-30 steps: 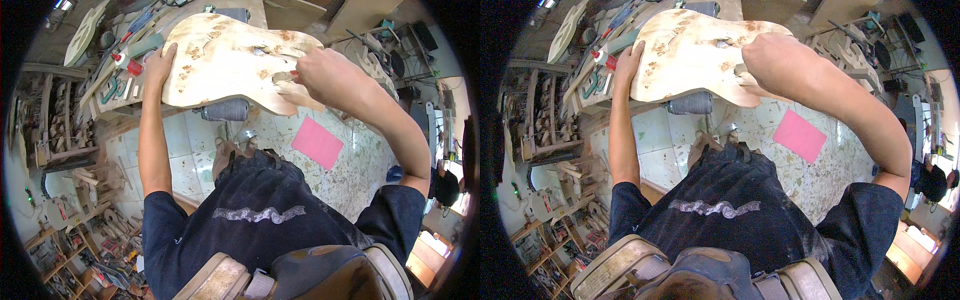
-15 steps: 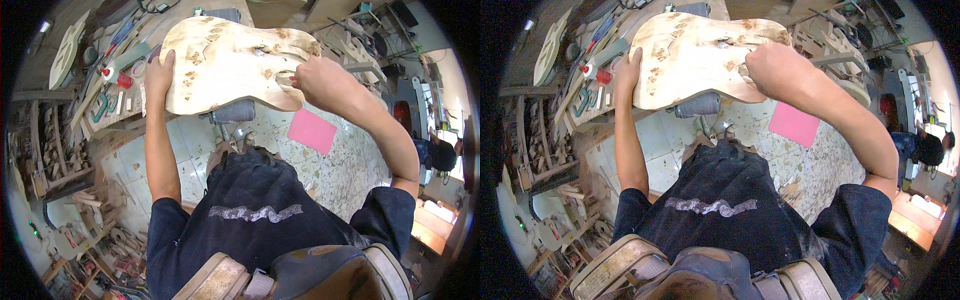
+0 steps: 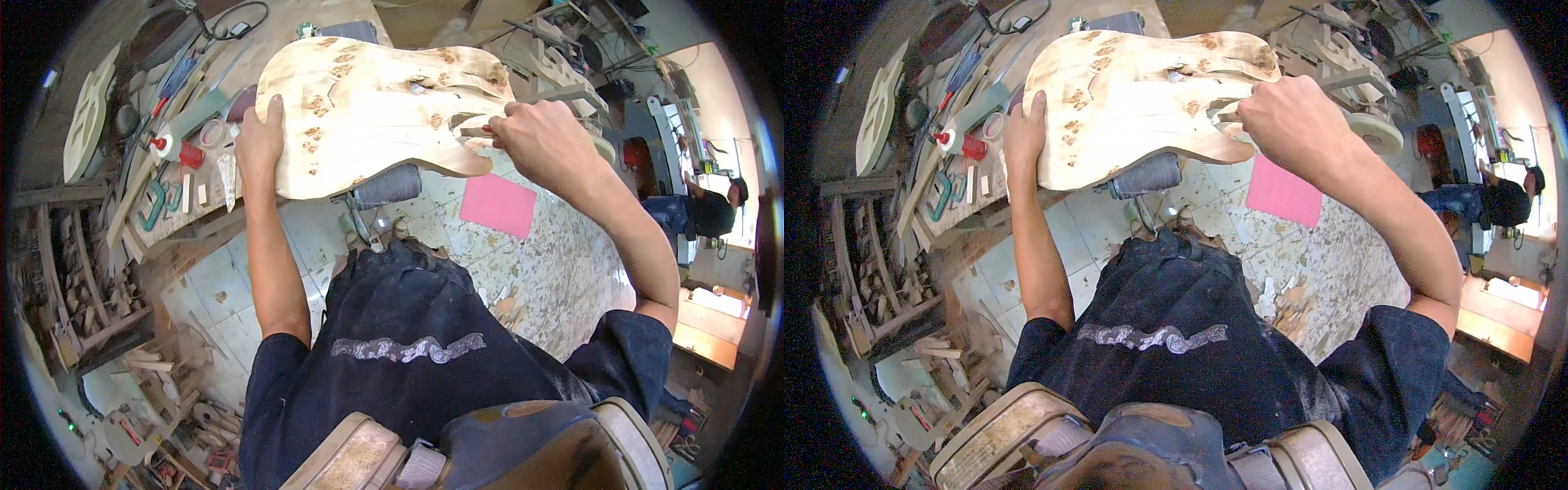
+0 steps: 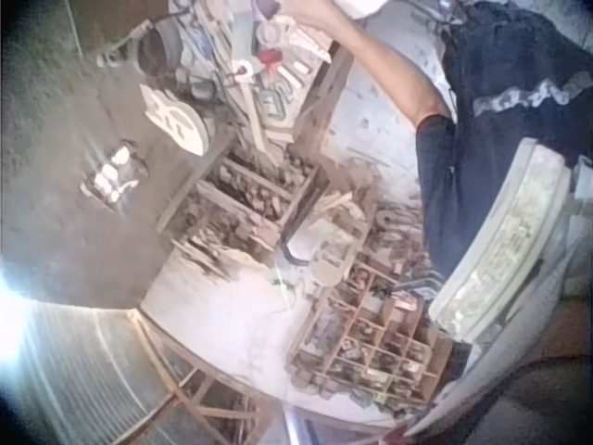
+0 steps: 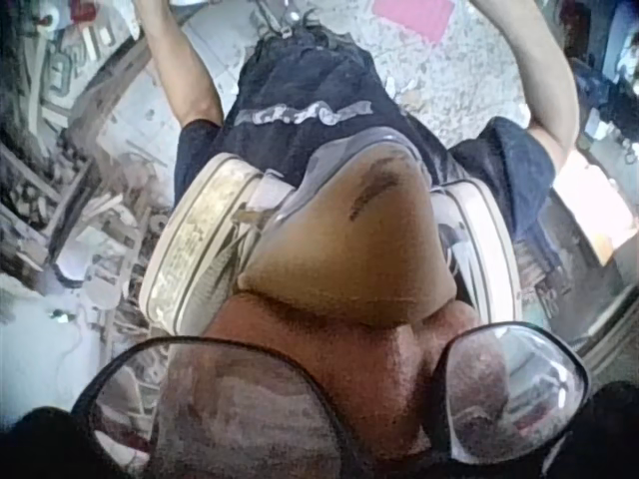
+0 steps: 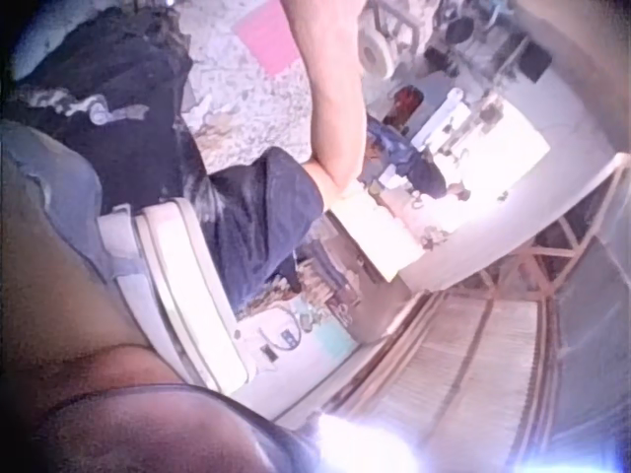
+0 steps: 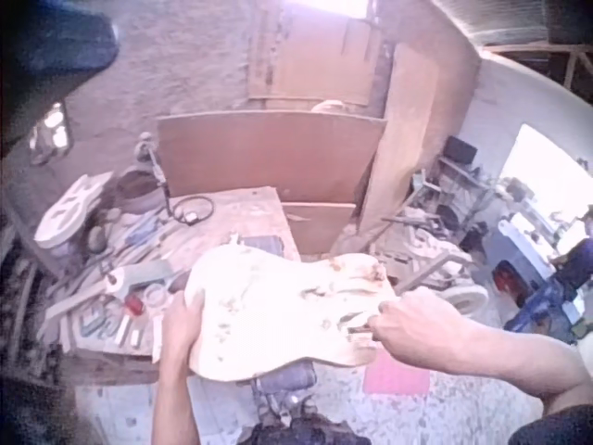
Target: The person uses a utility knife to trim and peel away a thin layer of wood veneer from the surface of a wooden guitar body while holding it over a workbench.
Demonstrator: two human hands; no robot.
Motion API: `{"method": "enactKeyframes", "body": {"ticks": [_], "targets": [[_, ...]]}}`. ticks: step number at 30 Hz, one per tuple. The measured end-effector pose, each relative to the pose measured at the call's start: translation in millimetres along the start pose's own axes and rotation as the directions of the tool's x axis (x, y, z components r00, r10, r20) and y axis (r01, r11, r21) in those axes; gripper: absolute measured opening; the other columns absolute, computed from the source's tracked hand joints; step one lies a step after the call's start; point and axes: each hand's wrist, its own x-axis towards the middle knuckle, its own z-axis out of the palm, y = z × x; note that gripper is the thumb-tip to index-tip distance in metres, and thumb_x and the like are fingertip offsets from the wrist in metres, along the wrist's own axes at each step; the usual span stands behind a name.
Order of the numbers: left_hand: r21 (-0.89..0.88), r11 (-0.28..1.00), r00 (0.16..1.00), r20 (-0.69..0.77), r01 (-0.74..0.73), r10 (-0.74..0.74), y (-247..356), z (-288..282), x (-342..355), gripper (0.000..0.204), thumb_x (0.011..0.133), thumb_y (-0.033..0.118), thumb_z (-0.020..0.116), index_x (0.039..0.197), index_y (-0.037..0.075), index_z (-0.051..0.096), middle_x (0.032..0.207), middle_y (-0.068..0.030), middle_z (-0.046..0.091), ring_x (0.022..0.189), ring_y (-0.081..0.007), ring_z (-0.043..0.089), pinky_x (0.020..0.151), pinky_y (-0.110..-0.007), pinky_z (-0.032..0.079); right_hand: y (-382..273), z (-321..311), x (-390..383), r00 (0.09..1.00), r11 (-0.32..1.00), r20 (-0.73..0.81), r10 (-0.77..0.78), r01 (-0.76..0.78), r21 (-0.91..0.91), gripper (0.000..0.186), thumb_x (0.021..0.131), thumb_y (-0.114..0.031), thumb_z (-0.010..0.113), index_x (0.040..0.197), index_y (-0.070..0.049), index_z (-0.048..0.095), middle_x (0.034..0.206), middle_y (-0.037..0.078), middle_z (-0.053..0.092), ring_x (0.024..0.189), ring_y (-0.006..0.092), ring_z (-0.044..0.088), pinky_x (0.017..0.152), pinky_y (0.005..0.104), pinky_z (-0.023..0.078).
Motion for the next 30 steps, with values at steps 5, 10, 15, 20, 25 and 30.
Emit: {"method": "enactKeyframes", "body": {"ticks": [5,10,15,20,25,30], "targets": [[-0.016,0.999,1.000,0.015,-0.027,0.028,2.9,-1.9,-1.3,0.076,0.095,0.064,0.049,0.128,-0.004,0.059,0.122,-0.0332,0.064,0.119,-0.0479,0.060,0.102,-0.050,0.044,-5.6,29.7,-2.8,0.999,1.000,0.035,-0.012,0.012,0.000,0.018,0.088,-0.024,0.068,0.089,-0.006,0.074,0.083,0.013,0.070,0.074,0.0313,0.071,0.066,0.0430,0.055],[-0.009,0.999,0.999,0.002,-0.050,0.050,-1.4,-0.3,-1.4,0.076,0.096,0.063,0.048,0.127,-0.005,0.059,0.122,-0.0338,0.064,0.118,-0.0481,0.060,0.101,-0.050,0.045,2.8,-2.6,-10.4,0.992,0.980,0.000,0.126,-0.124,0.156,0.029,0.095,-0.027,0.064,0.086,-0.001,0.075,0.071,0.020,0.068,0.069,0.0368,0.068,0.064,0.0466,0.054],[-0.018,0.998,0.999,0.000,-0.053,0.053,-0.1,-1.0,-1.5,0.077,0.096,0.063,0.048,0.126,-0.007,0.058,0.120,-0.0356,0.063,0.118,-0.0492,0.059,0.102,-0.050,0.044,-4.8,5.9,2.0,0.977,0.946,-0.079,0.199,-0.170,0.277,0.030,0.094,-0.027,0.065,0.085,0.000,0.075,0.071,0.023,0.067,0.067,0.0395,0.067,0.066,0.0484,0.054],[-0.013,0.998,0.998,0.010,-0.059,0.060,3.3,-0.6,-1.5,0.077,0.096,0.064,0.048,0.126,-0.007,0.058,0.121,-0.0359,0.063,0.118,-0.0493,0.059,0.102,-0.050,0.044,-11.3,7.8,17.0,0.978,0.922,0.001,0.208,-0.196,0.333,0.028,0.093,-0.024,0.066,0.081,0.000,0.074,0.072,0.023,0.068,0.070,0.0389,0.069,0.067,0.0475,0.055],[-0.002,0.999,0.999,-0.007,-0.048,0.048,-0.5,-0.5,0.4,0.077,0.096,0.063,0.048,0.127,-0.007,0.059,0.120,-0.0356,0.063,0.117,-0.0493,0.060,0.102,-0.050,0.044,-28.3,14.9,12.2,0.991,0.987,-0.104,0.084,-0.068,0.149,0.017,0.086,-0.016,0.065,0.083,-0.004,0.076,0.073,0.018,0.070,0.071,0.0336,0.072,0.066,0.0433,0.057],[0.015,0.998,0.998,-0.011,-0.057,0.057,-0.3,-0.8,0.7,0.076,0.096,0.063,0.047,0.127,-0.006,0.059,0.120,-0.0358,0.063,0.117,-0.0492,0.060,0.102,-0.051,0.044,-6.8,34.1,-5.2,0.993,0.993,-0.030,-0.114,0.115,0.017,0.015,0.083,-0.014,0.064,0.090,-0.009,0.076,0.087,0.011,0.070,0.078,0.0279,0.072,0.070,0.0394,0.055]]}}
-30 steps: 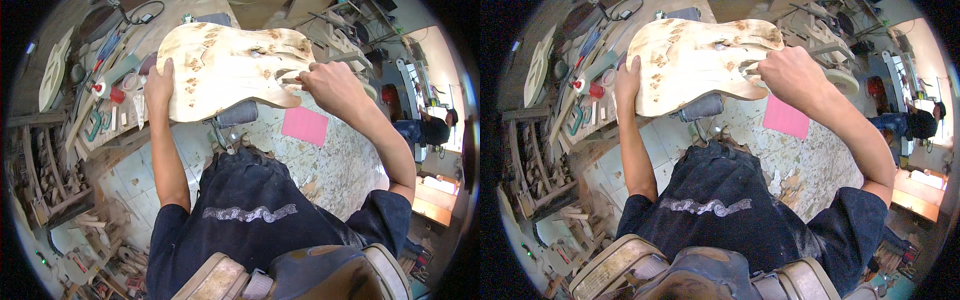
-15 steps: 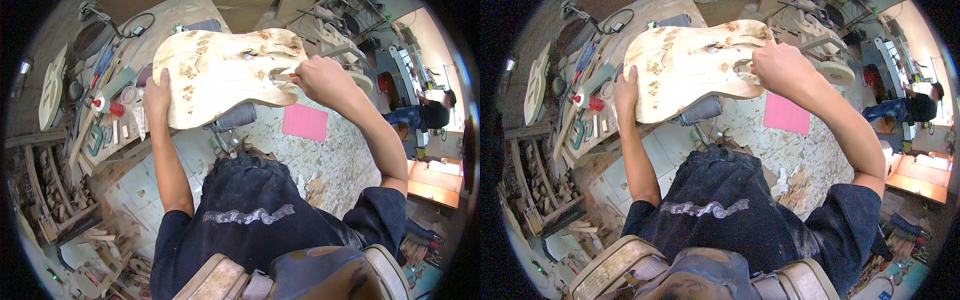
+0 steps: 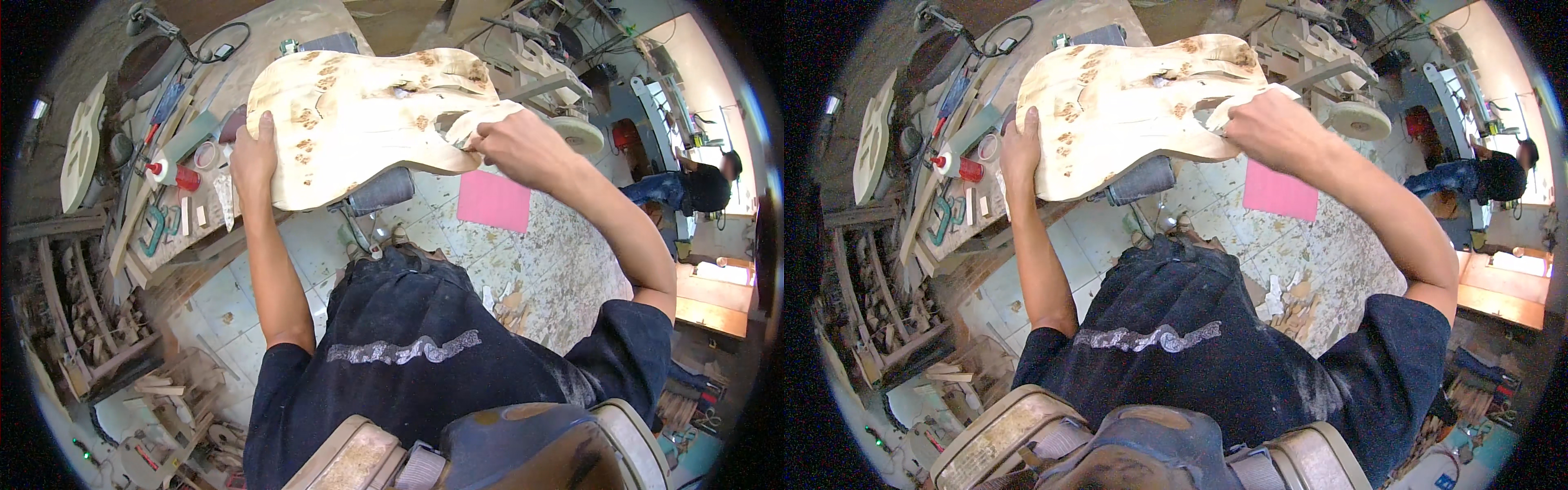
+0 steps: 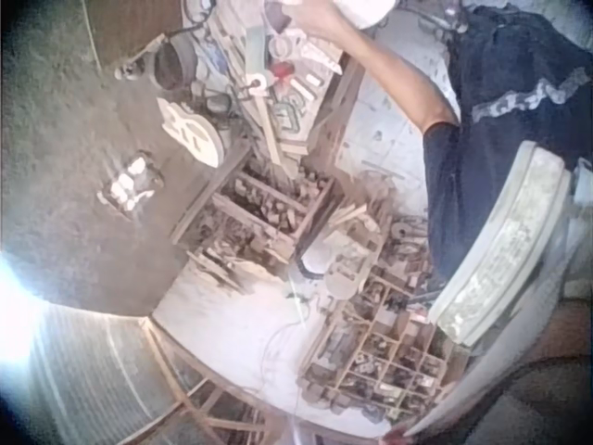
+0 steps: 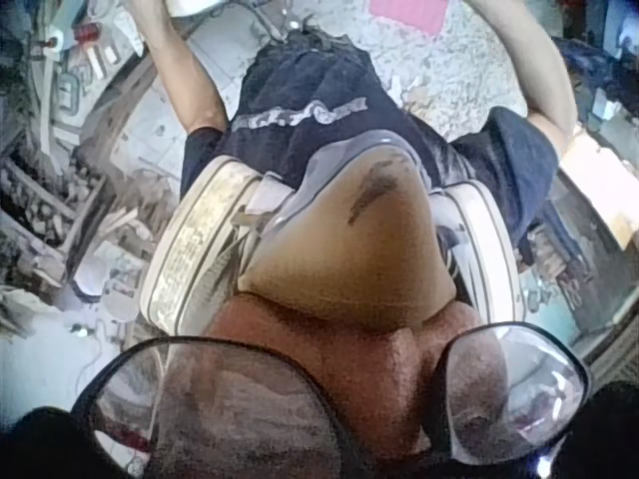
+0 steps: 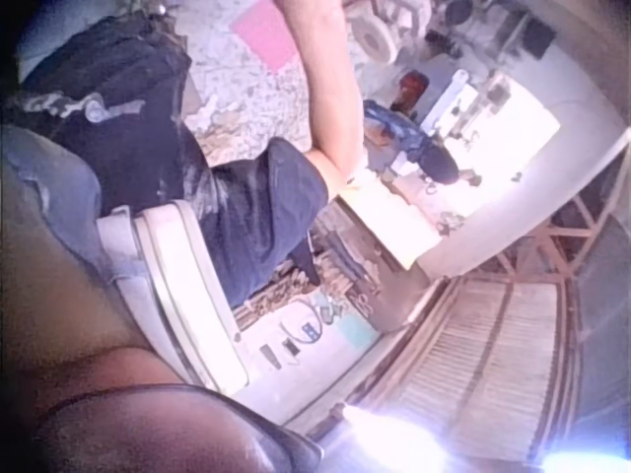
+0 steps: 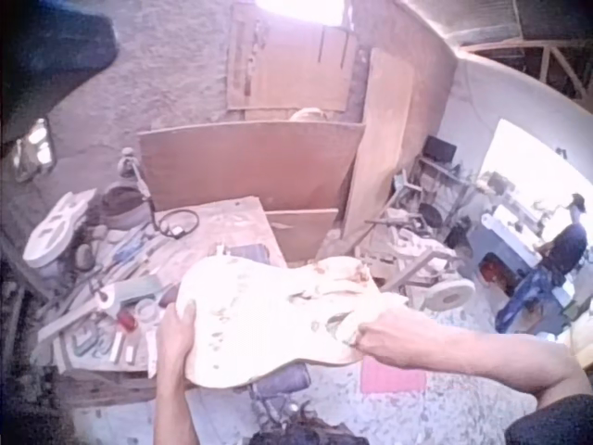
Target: The person uses a utility knife to trim and peel away a thin layer of wood veneer from the surface of a wooden guitar body while holding it over a workbench.
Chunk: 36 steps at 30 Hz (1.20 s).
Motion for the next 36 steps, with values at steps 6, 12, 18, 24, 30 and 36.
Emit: {"method": "enactKeyframes", "body": {"ticks": [6,12,18,24,30,36], "targets": [[-0.013,1.000,1.000,-0.028,0.004,-0.004,-2.8,4.2,4.1,0.076,0.096,0.063,0.047,0.128,-0.006,0.058,0.121,-0.0356,0.063,0.118,-0.0504,0.059,0.103,-0.050,0.044,28.6,7.8,-8.3,1.000,0.989,0.007,-0.005,0.006,-0.148,0.014,0.085,-0.012,0.063,0.092,-0.010,0.076,0.086,0.010,0.069,0.081,0.0268,0.071,0.068,0.0415,0.053],[-0.017,1.000,1.000,0.017,0.014,-0.014,4.6,-1.5,-2.1,0.077,0.096,0.063,0.048,0.130,-0.006,0.057,0.122,-0.0365,0.062,0.119,-0.0507,0.058,0.104,-0.050,0.043,48.0,8.9,-30.2,0.954,0.961,0.111,0.277,-0.277,-0.015,0.016,0.080,-0.019,0.072,0.092,-0.013,0.079,0.084,0.015,0.071,0.082,0.0327,0.069,0.073,0.0435,0.054],[-0.028,0.999,0.999,-0.002,-0.033,0.033,2.0,-2.9,-1.1,0.073,0.096,0.060,0.050,0.129,-0.005,0.059,0.121,-0.0344,0.063,0.118,-0.0484,0.059,0.103,-0.049,0.044,65.1,-5.8,-83.6,0.815,0.843,0.389,0.430,-0.516,0.149,0.021,0.085,-0.022,0.073,0.098,-0.006,0.078,0.082,0.019,0.071,0.079,0.0349,0.068,0.070,0.0413,0.053],[0.018,0.991,0.991,0.030,-0.133,0.133,8.6,-16.5,27.6,0.073,0.094,0.062,0.054,0.126,-0.003,0.065,0.118,-0.0309,0.067,0.115,-0.0448,0.062,0.101,-0.045,0.046,92.2,13.1,-122.4,0.829,0.579,0.205,0.520,-0.518,0.629,0.030,0.091,-0.026,0.071,0.110,-0.002,0.073,0.081,0.018,0.067,0.072,0.0241,0.062,0.068,0.0353,0.049],[-0.037,0.977,0.964,0.154,-0.212,0.215,-18.7,-13.4,95.2,0.077,0.090,0.065,0.057,0.130,0.000,0.064,0.121,-0.0290,0.067,0.116,-0.0421,0.063,0.100,-0.042,0.046,88.7,52.1,-97.1,0.915,0.473,-0.106,0.390,-0.100,0.875,0.033,0.092,-0.016,0.067,0.122,-0.004,0.068,0.091,0.014,0.067,0.080,0.0224,0.063,0.075,0.0341,0.049],[0.248,0.956,0.971,-0.137,-0.156,0.194,12.8,-3.0,45.7,0.079,0.088,0.062,0.062,0.136,-0.001,0.059,0.132,-0.0310,0.060,0.127,-0.0416,0.056,0.107,-0.044,0.043,112.6,94.8,-47.8,0.898,0.630,-0.339,0.281,0.094,0.771,0.032,0.089,-0.016,0.069,0.118,-0.004,0.068,0.098,0.018,0.068,0.086,0.0367,0.066,0.077,0.0403,0.052]]}}
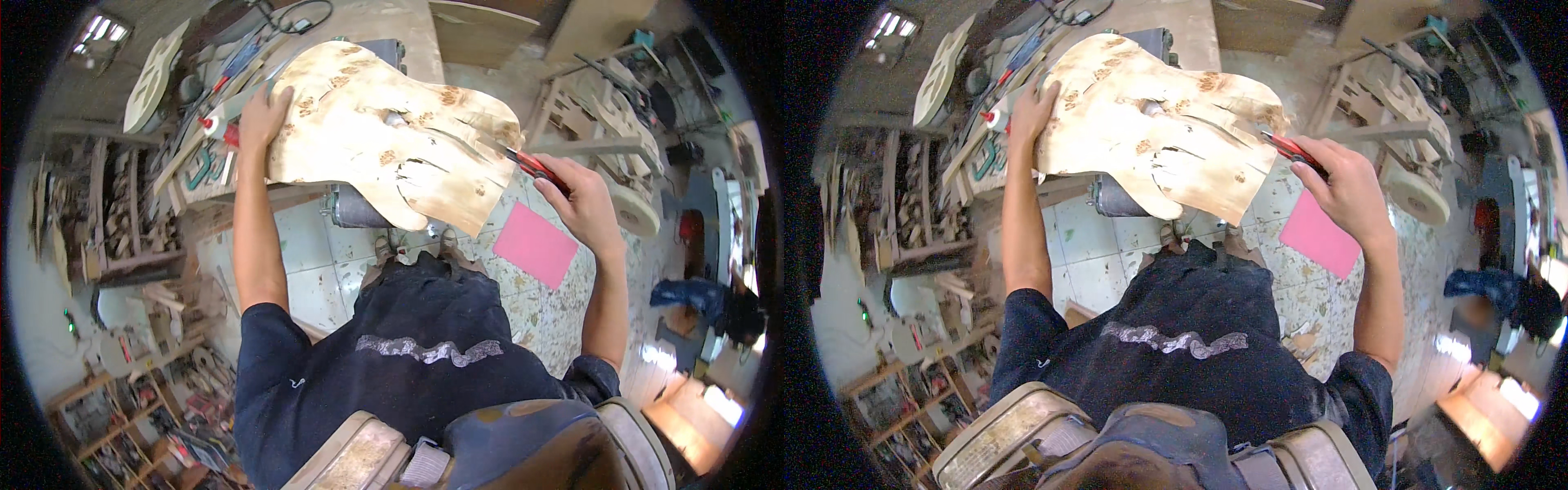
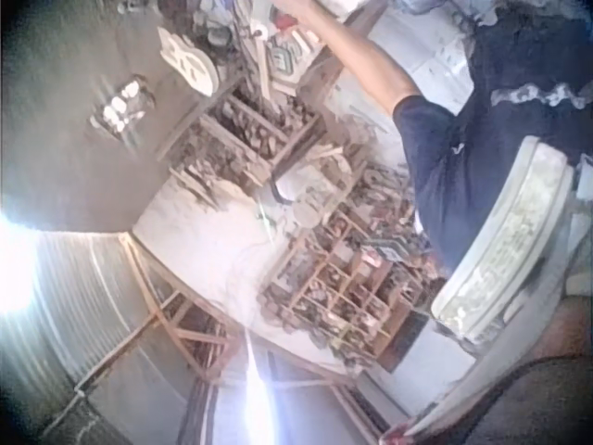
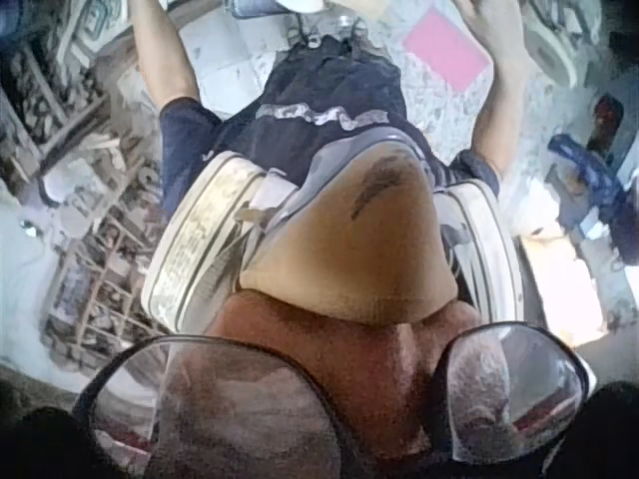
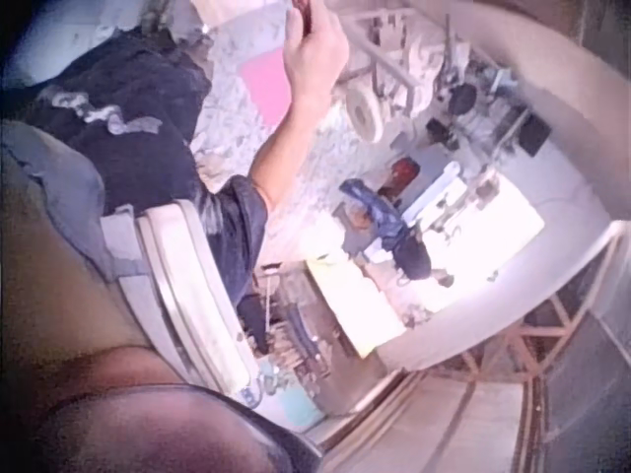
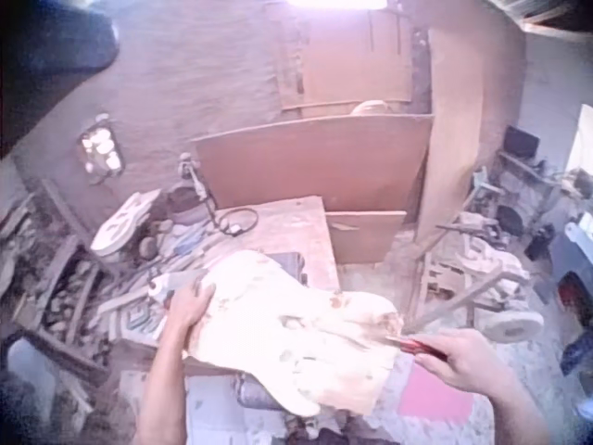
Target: The person uses a utility knife to trim and peel away a thin layer of wood veneer from the surface of a wooden guitar body while holding it over a workbench.
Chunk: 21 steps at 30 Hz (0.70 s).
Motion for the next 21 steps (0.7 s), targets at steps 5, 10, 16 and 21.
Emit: {"method": "enactKeyframes", "body": {"ticks": [5,10,16,21], "targets": [[-0.096,0.963,0.967,-0.066,-0.252,0.247,104.3,9.1,-76.1,0.086,0.084,0.059,0.070,0.141,-0.002,0.052,0.147,-0.0357,0.043,0.140,-0.0497,0.039,0.116,-0.055,0.031,8.6,2.6,43.5,0.990,0.990,0.010,-0.139,0.139,0.022,0.030,0.091,-0.019,0.067,0.117,-0.005,0.069,0.098,0.018,0.069,0.088,0.0370,0.067,0.078,0.0427,0.053],[-0.045,0.984,0.977,0.118,-0.171,0.175,164.4,27.9,-106.4,0.096,0.069,0.056,0.080,0.143,0.002,0.051,0.157,-0.0344,0.028,0.148,-0.0510,0.021,0.116,-0.069,0.016,11.4,8.3,69.0,0.980,0.982,0.073,-0.184,0.181,0.050,0.030,0.091,-0.020,0.067,0.118,-0.005,0.069,0.093,0.018,0.067,0.083,0.0363,0.065,0.075,0.0415,0.051],[-0.047,0.993,0.984,0.142,-0.106,0.111,173.7,32.9,-107.2,0.087,0.068,0.044,0.079,0.142,0.006,0.052,0.157,-0.0342,0.029,0.149,-0.0509,0.020,0.118,-0.068,0.013,2.7,12.5,75.4,0.971,0.976,0.109,-0.212,0.217,-0.028,0.030,0.091,-0.022,0.067,0.117,-0.007,0.070,0.089,0.016,0.066,0.081,0.0350,0.065,0.072,0.0421,0.052],[-0.105,0.978,0.970,0.145,-0.181,0.195,170.7,40.0,-113.1,0.077,0.072,0.040,0.076,0.140,0.010,0.057,0.158,-0.0307,0.029,0.149,-0.0506,0.020,0.118,-0.067,0.014,-9.5,7.8,74.4,0.967,0.951,0.096,-0.235,0.249,-0.182,0.028,0.090,-0.025,0.068,0.114,-0.011,0.070,0.088,0.012,0.067,0.083,0.0340,0.067,0.071,0.0431,0.054]]}}
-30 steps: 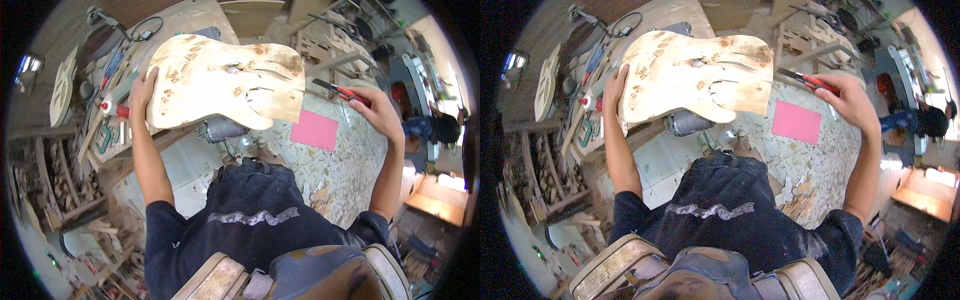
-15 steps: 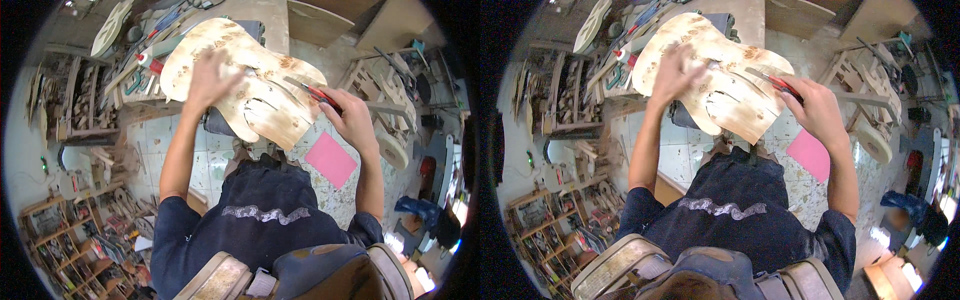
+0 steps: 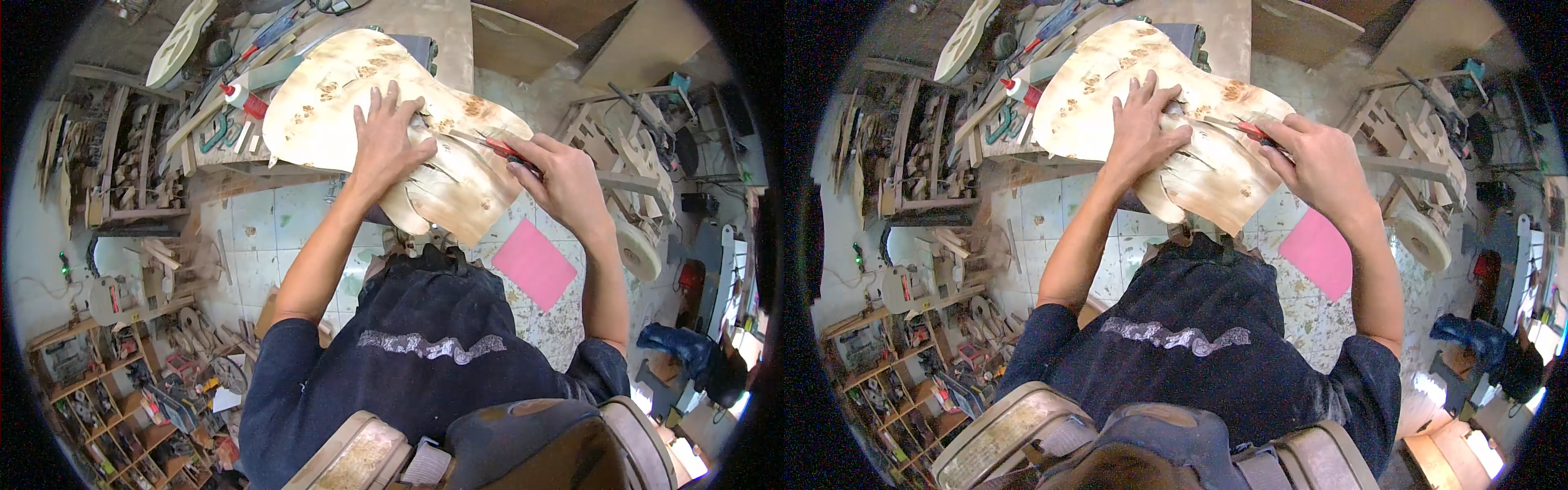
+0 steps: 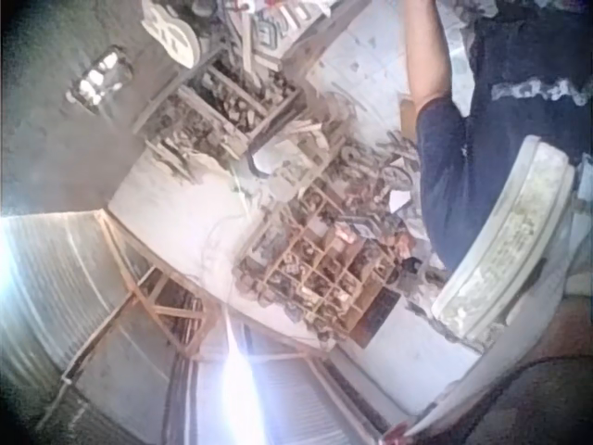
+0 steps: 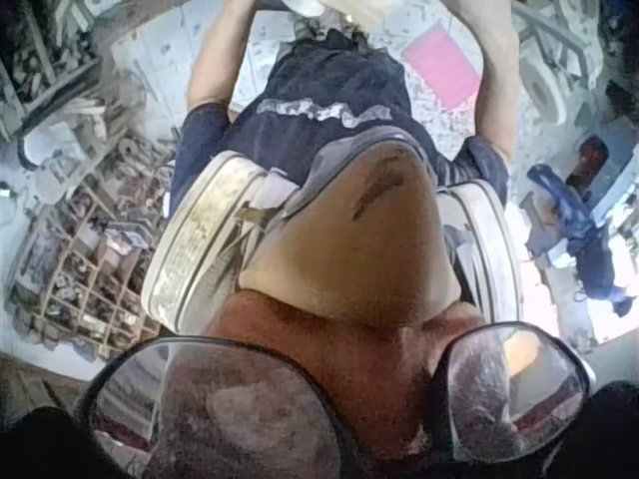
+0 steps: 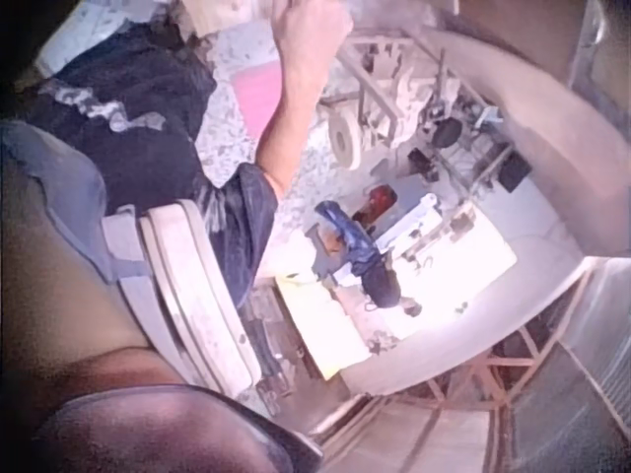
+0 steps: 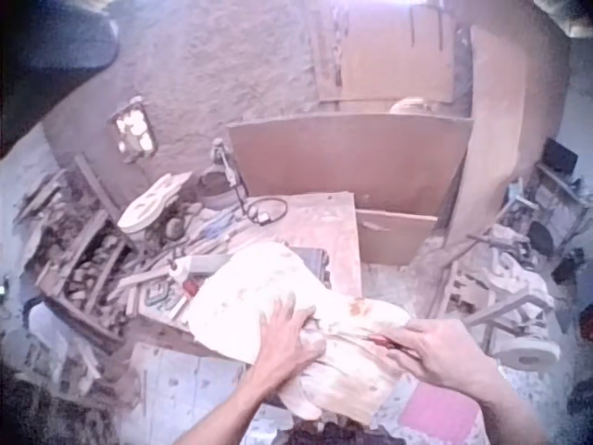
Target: The person uses a utility knife to trim and peel away a thin layer of wood veneer from the surface of a wooden guitar body while holding it over a workbench.
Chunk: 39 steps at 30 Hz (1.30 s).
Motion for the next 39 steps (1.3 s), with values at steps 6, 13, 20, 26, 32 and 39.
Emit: {"method": "enactKeyframes", "body": {"ticks": [6,13,20,26,32,39], "targets": [[-0.251,0.960,0.985,0.083,-0.126,0.151,-46.1,-22.3,1.5,0.058,0.086,0.030,0.073,0.139,0.011,0.060,0.158,-0.0207,0.038,0.149,-0.0395,0.031,0.121,-0.050,0.024,-9.6,-8.8,21.0,0.957,0.920,0.104,-0.270,0.288,-0.266,0.030,0.088,-0.019,0.065,0.118,-0.017,0.068,0.094,0.003,0.067,0.084,0.0246,0.067,0.067,0.0385,0.054],[-0.246,0.942,0.970,0.031,-0.228,0.243,-45.6,-26.8,-5.2,0.049,0.091,0.022,0.068,0.138,0.008,0.061,0.154,-0.0164,0.045,0.146,-0.0336,0.038,0.119,-0.042,0.032,-15.4,-28.0,65.2,0.826,0.731,0.317,-0.467,0.562,-0.387,0.041,0.086,-0.017,0.061,0.127,-0.023,0.064,0.097,0.000,0.064,0.083,0.0191,0.064,0.070,0.0333,0.055],[-0.212,0.954,0.976,0.013,-0.212,0.220,-44.3,-26.3,-7.8,0.051,0.090,0.020,0.069,0.138,0.009,0.060,0.154,-0.0145,0.046,0.145,-0.0326,0.039,0.119,-0.043,0.032,5.1,-29.6,102.8,0.651,0.583,0.371,-0.662,0.758,-0.292,0.045,0.085,-0.017,0.060,0.129,-0.021,0.064,0.096,-0.001,0.063,0.082,0.0190,0.062,0.072,0.0326,0.055],[-0.200,0.965,0.984,0.010,-0.173,0.178,-36.9,-27.3,-11.8,0.051,0.089,0.015,0.069,0.138,0.011,0.060,0.155,-0.0125,0.046,0.146,-0.0323,0.038,0.120,-0.044,0.030,11.3,-19.7,139.1,0.466,0.397,0.465,-0.752,0.885,-0.244,0.044,0.085,-0.017,0.060,0.128,-0.019,0.066,0.097,0.002,0.064,0.083,0.0203,0.064,0.070,0.0341,0.055],[-0.184,0.971,0.988,0.007,-0.152,0.156,-33.9,-27.1,-13.8,0.051,0.088,0.013,0.068,0.138,0.010,0.060,0.155,-0.0115,0.046,0.146,-0.0318,0.038,0.121,-0.044,0.030,17.7,-10.6,161.1,0.436,0.438,0.497,-0.750,0.891,-0.120,0.041,0.085,-0.015,0.062,0.125,-0.017,0.068,0.088,0.006,0.069,0.082,0.0251,0.071,0.071,0.0380,0.056],[-0.189,0.970,0.988,0.013,-0.151,0.156,-32.7,-25.4,-13.3,0.051,0.088,0.012,0.068,0.138,0.009,0.060,0.155,-0.0112,0.045,0.145,-0.0312,0.039,0.120,-0.043,0.032,11.7,-35.3,170.5,0.391,0.404,0.512,-0.765,0.910,-0.092,0.039,0.084,-0.011,0.063,0.122,-0.014,0.071,0.084,0.010,0.069,0.082,0.0286,0.071,0.070,0.0404,0.055]]}}
